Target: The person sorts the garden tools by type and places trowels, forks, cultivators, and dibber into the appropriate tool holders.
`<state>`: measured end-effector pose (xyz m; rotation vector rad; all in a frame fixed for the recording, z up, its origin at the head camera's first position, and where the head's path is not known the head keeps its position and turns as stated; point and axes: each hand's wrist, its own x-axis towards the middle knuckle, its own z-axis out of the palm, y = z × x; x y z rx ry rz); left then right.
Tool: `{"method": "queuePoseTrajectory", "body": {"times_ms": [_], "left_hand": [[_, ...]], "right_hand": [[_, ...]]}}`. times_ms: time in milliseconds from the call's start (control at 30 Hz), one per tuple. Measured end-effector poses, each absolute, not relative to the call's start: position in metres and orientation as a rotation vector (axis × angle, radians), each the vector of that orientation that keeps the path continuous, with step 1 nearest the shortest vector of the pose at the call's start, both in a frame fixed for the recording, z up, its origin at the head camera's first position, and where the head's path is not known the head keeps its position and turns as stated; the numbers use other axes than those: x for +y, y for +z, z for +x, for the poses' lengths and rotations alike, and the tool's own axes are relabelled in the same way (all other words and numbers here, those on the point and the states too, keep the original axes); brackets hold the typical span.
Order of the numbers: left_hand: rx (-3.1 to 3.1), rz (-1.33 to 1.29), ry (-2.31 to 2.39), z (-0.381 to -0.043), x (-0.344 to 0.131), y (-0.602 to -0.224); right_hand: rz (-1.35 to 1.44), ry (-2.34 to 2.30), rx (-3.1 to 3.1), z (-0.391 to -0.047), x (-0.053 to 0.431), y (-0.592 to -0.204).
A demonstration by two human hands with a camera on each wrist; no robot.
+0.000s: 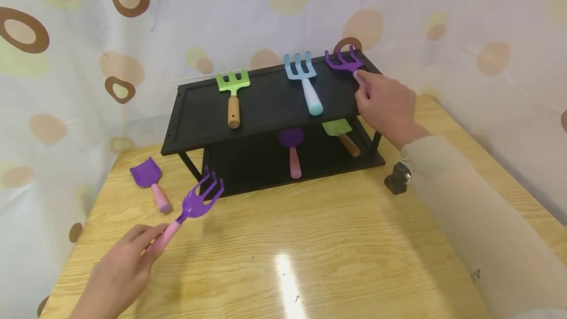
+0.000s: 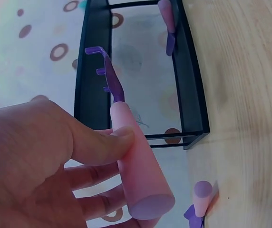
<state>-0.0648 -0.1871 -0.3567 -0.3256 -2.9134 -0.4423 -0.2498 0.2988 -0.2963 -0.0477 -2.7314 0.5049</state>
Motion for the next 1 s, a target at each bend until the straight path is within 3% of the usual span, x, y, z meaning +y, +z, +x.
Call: {"method": "queuePoseTrajectory", "body": {"times_ms": [1000], "left_hand": [[-2.744, -0.362, -0.497, -0.077, -0.186, -0.331]], "right_hand": [[-0.044, 0.483, -2.72, -0.251, 0.3, -0.299]]}}
